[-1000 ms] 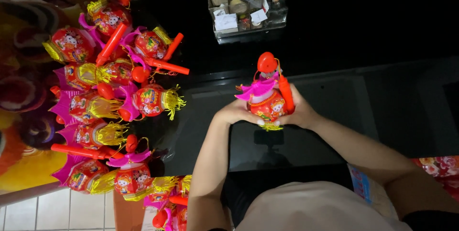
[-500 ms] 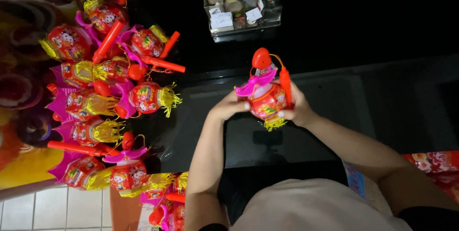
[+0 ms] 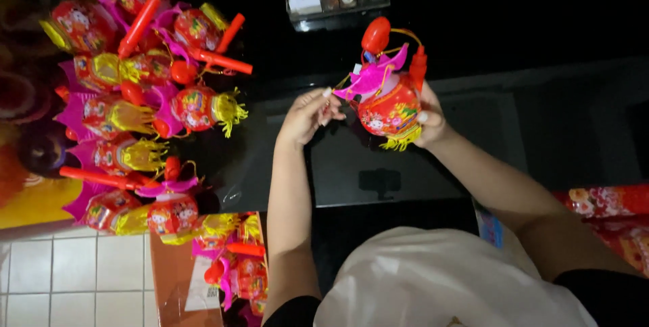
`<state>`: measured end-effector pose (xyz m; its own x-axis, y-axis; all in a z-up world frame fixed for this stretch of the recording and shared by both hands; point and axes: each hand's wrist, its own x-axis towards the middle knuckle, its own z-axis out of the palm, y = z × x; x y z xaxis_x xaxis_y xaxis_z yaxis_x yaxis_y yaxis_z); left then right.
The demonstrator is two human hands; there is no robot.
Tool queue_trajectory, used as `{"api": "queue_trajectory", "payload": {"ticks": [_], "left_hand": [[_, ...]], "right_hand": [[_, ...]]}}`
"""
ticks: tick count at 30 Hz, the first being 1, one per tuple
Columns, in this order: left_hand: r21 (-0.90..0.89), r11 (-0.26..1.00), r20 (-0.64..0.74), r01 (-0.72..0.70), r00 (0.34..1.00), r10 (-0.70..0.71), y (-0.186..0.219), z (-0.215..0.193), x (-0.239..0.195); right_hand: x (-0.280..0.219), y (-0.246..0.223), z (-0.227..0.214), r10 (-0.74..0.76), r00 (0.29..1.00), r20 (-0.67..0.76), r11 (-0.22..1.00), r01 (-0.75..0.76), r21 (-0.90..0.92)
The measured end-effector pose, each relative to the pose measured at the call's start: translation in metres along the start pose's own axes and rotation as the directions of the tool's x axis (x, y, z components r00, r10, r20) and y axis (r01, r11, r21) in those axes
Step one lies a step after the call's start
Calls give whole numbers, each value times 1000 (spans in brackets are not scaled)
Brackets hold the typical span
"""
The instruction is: Assembling small decorative lanterns by attaching red plastic handles to the lantern bodies.
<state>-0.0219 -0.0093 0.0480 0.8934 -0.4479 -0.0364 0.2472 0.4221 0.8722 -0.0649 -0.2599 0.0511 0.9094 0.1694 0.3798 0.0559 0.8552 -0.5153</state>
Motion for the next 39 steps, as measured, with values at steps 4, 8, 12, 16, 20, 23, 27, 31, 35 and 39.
{"api": "queue_trajectory", "payload": {"ticks": [4,8,12,16,20,23,27,31,35,39], "left_hand": [[-249,967,-155,-49,988,11,-19,-8,-5],[-303,929,-143,-210,974,173,-37,9,-16],[-203,936,-50,-287,958,283,-46,52,-37],[-207,920,-133,-332,941,310,-62,67,-42],[-139,929,-272,-344,915,298,-52,66,-48],[-23,948,-264,-316,917,299,-30,68,-64],[6,953,-276,-304,915,294,-41,60,-77],[64,947,-241,-314,916,320,-43,58,-87],[68,956,-253,-287,922,295,-35,63,-90],[49,967,-262,-251,931,255,-48,50,-85]], "right_hand": [[-2,-6,37,-20,998,66,1000,20,0],[-11,5,4,-35,998,46,987,42,-157],[-2,-14,47,-77,992,98,932,107,-347],[-20,4,13,-21,999,45,848,41,-528],[-27,-4,20,40,992,-120,926,-82,-370],[-30,-17,11,82,944,-319,915,-198,-351],[-47,-8,-6,-9,878,-479,885,-216,-413],[-56,-11,0,24,873,-487,844,-279,-458],[-55,-13,14,55,883,-465,845,-289,-450],[-57,-11,10,56,867,-494,839,-310,-448]]}}
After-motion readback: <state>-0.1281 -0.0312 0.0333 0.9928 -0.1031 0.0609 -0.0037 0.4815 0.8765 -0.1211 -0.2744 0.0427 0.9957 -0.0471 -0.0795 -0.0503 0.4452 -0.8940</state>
